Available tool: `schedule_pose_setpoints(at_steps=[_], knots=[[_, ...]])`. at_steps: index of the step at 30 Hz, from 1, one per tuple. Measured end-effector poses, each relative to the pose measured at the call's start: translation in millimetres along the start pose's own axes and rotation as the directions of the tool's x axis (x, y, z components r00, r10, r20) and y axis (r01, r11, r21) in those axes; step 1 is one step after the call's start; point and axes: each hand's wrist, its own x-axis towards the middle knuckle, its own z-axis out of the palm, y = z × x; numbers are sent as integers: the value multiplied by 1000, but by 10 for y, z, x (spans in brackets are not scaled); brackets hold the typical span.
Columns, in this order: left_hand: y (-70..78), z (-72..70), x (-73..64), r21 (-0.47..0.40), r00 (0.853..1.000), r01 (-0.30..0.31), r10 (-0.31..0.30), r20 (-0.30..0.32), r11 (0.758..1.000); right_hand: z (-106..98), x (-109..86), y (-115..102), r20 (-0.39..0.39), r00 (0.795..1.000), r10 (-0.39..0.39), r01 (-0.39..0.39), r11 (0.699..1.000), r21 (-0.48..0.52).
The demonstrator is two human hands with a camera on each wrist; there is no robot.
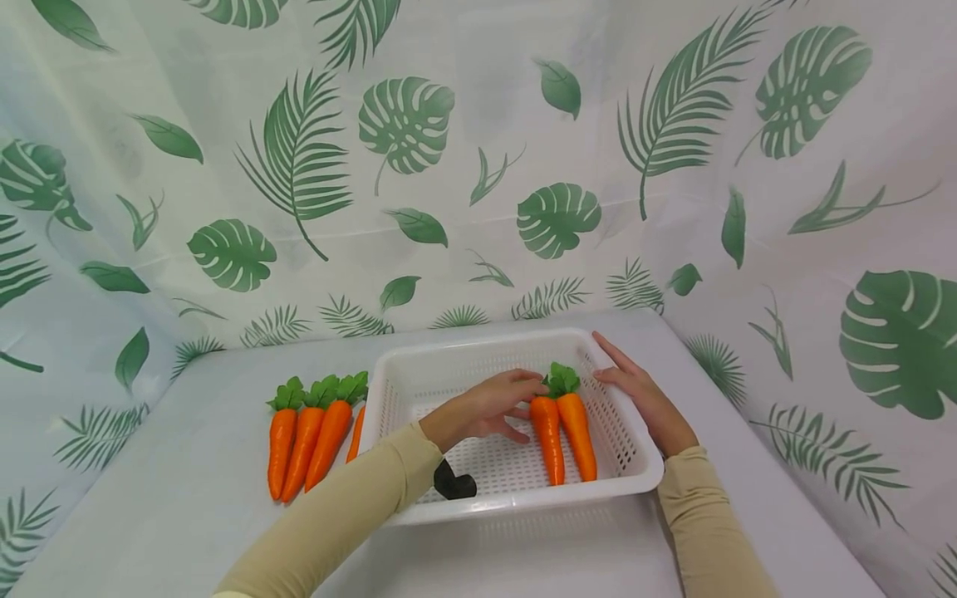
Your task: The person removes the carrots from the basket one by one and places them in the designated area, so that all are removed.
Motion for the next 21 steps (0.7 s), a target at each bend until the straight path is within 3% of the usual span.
schedule_pose_setpoints(at_steps=[9,16,21], knots=[[-21,-13,8,11,997,-18,17,72,1000,-10,6,14,3,1000,-3,3,1000,12],[-33,-18,33,-41,994,-15,19,108,999,-4,11,8,6,1000,-10,10,1000,11],[-51,-12,53,-31,993,-12,15,118,999,18,-13,3,-3,1000,8,-8,1000,9]])
